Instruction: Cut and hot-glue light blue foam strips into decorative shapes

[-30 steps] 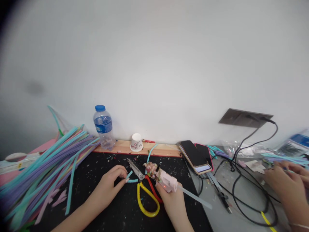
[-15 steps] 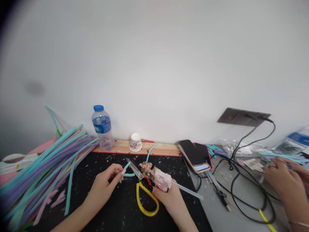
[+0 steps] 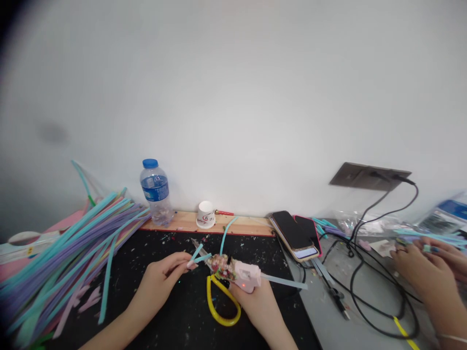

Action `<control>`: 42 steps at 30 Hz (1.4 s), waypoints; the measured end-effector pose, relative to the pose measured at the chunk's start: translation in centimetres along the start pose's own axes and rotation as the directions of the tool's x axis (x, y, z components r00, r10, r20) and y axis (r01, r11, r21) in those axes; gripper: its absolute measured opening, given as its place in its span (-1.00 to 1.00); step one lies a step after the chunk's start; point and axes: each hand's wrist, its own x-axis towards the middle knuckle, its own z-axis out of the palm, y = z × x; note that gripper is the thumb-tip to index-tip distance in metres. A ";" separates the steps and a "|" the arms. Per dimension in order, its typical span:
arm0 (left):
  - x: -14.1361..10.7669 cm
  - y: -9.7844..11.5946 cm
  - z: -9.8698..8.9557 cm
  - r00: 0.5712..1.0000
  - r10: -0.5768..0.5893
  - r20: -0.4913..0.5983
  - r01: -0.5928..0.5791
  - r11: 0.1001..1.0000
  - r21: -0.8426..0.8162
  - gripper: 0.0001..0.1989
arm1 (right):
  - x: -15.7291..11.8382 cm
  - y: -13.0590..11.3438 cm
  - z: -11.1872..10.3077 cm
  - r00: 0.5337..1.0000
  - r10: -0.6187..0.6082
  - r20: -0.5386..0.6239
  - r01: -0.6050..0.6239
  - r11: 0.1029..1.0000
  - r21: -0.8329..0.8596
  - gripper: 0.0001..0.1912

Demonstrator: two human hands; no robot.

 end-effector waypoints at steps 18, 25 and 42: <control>-0.9 0.3 0.3 0.974 0.216 0.066 -0.222 0.968 0.116 -0.81 | -0.2 -0.6 0.4 0.997 -0.066 0.033 0.070 0.988 -0.140 -0.73; -1.1 0.3 0.3 0.965 0.251 0.075 -0.259 0.957 0.129 -0.79 | -0.1 -0.2 0.6 0.996 -0.063 0.056 0.070 0.988 -0.137 -0.82; -1.2 0.2 0.4 0.958 0.273 0.092 -0.283 0.950 0.131 -0.80 | -0.2 0.5 0.6 0.998 -0.042 0.054 0.053 0.975 -0.217 -0.83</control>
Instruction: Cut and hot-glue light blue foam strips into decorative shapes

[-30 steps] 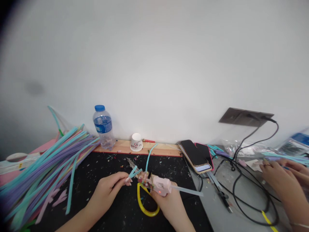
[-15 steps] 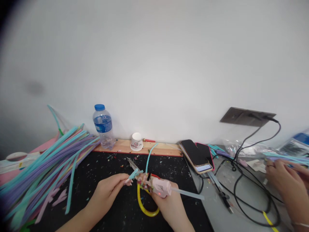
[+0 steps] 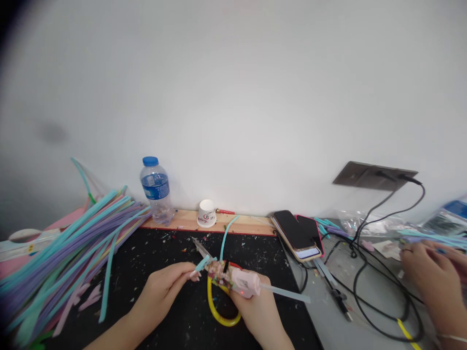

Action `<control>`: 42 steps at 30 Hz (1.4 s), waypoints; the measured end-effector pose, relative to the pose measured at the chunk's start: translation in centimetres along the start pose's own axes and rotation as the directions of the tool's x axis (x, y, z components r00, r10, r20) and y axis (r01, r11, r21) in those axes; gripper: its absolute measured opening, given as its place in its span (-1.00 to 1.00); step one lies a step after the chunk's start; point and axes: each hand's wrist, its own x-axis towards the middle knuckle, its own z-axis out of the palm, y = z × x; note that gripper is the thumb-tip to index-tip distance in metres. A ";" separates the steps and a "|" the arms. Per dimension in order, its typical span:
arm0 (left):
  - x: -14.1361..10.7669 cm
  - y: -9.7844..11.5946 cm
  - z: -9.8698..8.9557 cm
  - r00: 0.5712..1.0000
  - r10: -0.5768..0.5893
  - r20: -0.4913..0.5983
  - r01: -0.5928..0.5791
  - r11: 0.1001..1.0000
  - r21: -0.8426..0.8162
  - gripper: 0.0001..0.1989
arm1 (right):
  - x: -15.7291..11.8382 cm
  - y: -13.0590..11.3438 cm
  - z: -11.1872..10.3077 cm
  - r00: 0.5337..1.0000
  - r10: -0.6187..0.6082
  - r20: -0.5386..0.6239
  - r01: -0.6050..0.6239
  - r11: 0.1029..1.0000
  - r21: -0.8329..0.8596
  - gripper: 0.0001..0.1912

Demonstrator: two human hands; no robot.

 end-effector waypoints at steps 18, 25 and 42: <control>0.1 -0.3 0.0 0.998 -0.011 -0.057 0.010 1.000 -0.019 -0.83 | 0.1 0.4 -0.1 0.996 0.029 -0.085 -0.031 0.999 -0.016 -0.89; 0.2 -0.6 -0.1 0.995 -0.055 -0.084 0.054 0.998 -0.013 -0.84 | 0.0 -0.1 -0.3 0.997 0.073 -0.006 -0.072 0.991 0.116 -0.86; 0.2 -0.3 -0.1 0.998 -0.053 -0.030 0.052 0.998 -0.024 -0.84 | -0.1 0.2 -0.6 0.991 0.121 -0.053 -0.113 0.985 0.128 -0.86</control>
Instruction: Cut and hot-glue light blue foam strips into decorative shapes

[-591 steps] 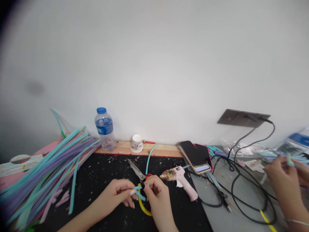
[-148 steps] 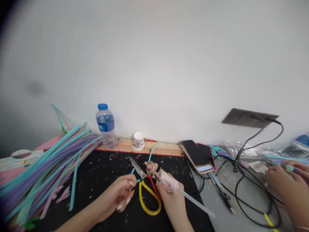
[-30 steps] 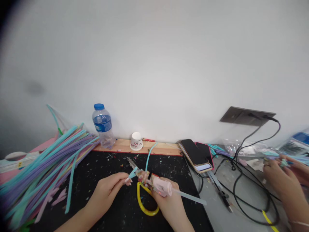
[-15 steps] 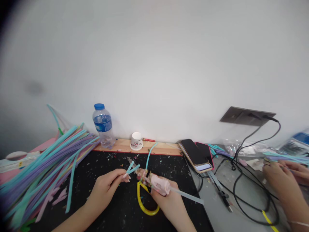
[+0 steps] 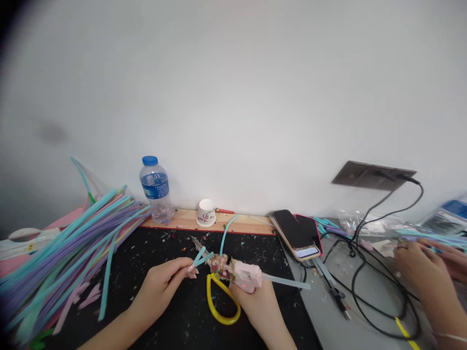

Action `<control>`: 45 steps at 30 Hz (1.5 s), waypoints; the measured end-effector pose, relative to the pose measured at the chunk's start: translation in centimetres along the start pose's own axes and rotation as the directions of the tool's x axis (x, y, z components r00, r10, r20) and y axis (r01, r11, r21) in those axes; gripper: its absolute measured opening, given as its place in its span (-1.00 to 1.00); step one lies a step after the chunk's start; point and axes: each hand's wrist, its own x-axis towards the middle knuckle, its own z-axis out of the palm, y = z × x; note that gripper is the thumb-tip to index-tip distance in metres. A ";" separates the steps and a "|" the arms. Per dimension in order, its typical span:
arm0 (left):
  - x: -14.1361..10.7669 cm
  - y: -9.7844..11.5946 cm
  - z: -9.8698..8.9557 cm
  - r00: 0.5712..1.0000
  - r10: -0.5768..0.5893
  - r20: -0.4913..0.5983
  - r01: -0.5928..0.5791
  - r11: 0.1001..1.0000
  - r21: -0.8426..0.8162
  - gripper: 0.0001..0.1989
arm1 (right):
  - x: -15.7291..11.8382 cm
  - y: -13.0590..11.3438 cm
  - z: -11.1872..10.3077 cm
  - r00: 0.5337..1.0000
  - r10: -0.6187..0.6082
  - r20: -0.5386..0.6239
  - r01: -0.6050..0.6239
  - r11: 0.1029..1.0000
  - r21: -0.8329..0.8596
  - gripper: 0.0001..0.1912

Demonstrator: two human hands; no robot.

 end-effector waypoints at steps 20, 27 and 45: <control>-0.2 0.1 0.1 0.996 0.082 0.036 -0.083 0.996 0.034 -0.83 | 0.2 -0.2 0.2 0.998 -0.061 -0.021 0.058 0.993 -0.100 -0.86; -0.3 0.2 0.1 0.995 0.092 0.024 -0.093 0.995 0.030 -0.84 | 0.3 -0.4 0.0 1.000 -0.008 -0.017 0.007 0.999 -0.032 -0.82; -0.2 0.3 0.0 0.992 0.123 0.029 -0.124 0.991 0.048 -0.83 | 0.3 -0.1 0.3 0.999 -0.036 0.037 0.039 0.997 -0.071 -0.89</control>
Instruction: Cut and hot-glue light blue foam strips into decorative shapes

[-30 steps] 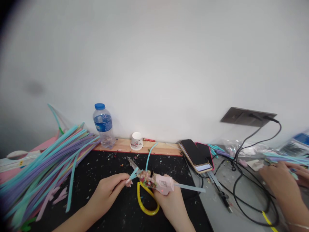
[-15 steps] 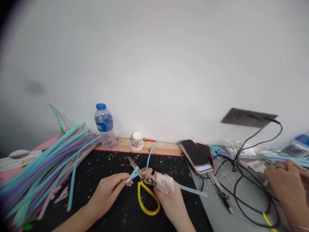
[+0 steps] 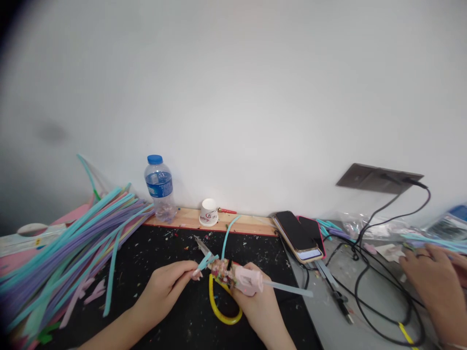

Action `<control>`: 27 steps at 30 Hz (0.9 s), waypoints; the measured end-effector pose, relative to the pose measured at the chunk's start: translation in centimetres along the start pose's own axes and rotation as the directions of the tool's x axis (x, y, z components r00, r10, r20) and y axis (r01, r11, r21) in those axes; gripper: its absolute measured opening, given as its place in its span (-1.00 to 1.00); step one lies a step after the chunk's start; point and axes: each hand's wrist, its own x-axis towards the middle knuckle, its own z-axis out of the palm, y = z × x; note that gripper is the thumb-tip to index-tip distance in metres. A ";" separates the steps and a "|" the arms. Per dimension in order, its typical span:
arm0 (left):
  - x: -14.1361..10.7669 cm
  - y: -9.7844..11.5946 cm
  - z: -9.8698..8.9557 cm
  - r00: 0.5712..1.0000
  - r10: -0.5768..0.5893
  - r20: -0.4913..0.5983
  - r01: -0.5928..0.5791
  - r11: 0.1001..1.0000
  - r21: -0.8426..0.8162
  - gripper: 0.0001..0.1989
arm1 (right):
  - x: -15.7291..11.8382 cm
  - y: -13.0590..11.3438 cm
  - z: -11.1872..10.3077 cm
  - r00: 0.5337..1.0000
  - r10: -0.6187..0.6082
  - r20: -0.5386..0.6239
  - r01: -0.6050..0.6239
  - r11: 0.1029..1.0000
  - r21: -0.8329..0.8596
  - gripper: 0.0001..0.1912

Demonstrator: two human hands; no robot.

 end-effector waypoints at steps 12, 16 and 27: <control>-0.1 -0.3 0.1 1.000 0.003 -0.002 -0.003 1.000 0.002 -0.83 | 0.1 -0.7 -0.4 0.998 -0.024 0.050 0.023 0.999 0.024 -0.85; -0.1 -0.2 0.1 1.000 -0.007 -0.017 0.007 1.000 0.000 -0.83 | 0.3 -1.1 -0.5 0.995 -0.041 0.090 0.038 0.999 0.026 -0.78; 0.1 -0.2 0.0 0.999 -0.022 -0.037 0.022 1.000 0.018 -0.85 | 1.1 0.4 -0.8 0.986 -0.123 0.112 0.117 0.991 0.059 -0.75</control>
